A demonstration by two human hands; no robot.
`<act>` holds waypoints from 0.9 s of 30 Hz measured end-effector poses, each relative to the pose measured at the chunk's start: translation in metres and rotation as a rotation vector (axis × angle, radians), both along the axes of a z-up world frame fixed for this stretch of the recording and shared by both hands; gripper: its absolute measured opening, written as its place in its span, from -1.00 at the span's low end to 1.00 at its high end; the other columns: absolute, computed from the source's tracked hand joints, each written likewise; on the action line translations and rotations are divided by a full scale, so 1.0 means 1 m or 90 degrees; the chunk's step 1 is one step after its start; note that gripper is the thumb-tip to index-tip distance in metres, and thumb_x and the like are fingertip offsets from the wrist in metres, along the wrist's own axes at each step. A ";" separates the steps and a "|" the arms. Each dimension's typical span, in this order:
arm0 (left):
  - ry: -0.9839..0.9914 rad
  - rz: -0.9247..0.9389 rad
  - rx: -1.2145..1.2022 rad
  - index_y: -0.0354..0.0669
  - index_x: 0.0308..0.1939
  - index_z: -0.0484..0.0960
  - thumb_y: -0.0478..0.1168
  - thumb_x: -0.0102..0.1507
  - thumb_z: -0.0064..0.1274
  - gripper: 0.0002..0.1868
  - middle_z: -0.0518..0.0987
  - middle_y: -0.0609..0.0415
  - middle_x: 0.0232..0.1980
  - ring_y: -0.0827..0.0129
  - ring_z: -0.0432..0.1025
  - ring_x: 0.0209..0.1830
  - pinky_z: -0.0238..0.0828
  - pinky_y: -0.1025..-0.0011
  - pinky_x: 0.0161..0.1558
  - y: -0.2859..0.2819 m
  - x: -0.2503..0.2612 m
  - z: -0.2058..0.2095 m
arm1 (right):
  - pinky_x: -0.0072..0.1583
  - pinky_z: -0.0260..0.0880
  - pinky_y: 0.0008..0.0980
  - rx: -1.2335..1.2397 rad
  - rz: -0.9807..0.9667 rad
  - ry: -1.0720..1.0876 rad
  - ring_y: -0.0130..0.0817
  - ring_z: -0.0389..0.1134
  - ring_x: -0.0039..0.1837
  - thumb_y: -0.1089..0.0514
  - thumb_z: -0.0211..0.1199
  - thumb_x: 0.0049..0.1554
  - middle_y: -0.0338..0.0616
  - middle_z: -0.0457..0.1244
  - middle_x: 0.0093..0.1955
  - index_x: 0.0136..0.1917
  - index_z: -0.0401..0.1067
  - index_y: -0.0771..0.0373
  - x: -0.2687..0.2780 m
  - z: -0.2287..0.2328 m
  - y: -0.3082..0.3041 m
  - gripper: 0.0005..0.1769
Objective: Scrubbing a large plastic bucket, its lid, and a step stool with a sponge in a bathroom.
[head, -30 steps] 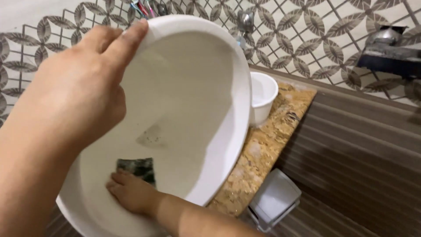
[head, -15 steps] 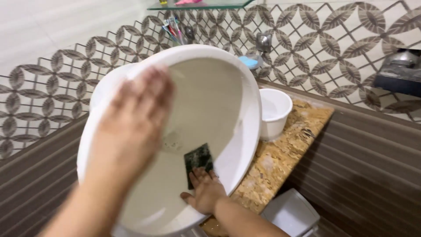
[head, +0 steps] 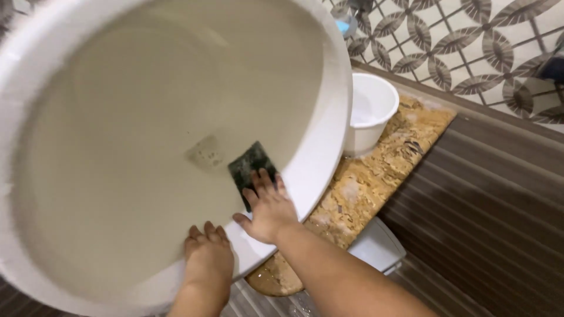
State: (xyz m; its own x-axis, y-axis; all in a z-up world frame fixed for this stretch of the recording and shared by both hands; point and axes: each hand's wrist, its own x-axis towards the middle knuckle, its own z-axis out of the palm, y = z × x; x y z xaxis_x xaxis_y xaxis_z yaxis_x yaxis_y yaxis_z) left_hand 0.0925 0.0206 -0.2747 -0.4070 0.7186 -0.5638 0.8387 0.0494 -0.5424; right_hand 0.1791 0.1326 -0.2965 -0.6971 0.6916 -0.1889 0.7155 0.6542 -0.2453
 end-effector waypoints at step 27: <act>-0.194 -0.120 0.071 -0.20 0.47 0.20 -0.21 0.36 -0.05 -0.40 0.18 -0.19 0.54 -0.13 0.18 0.50 0.15 0.16 0.43 -0.005 -0.045 -0.079 | 0.61 -0.41 -0.02 -0.119 0.164 0.273 -0.04 -0.28 0.72 -0.22 -0.22 0.28 -0.07 -0.16 0.71 0.67 -0.12 -0.04 -0.155 -0.033 0.008 -0.25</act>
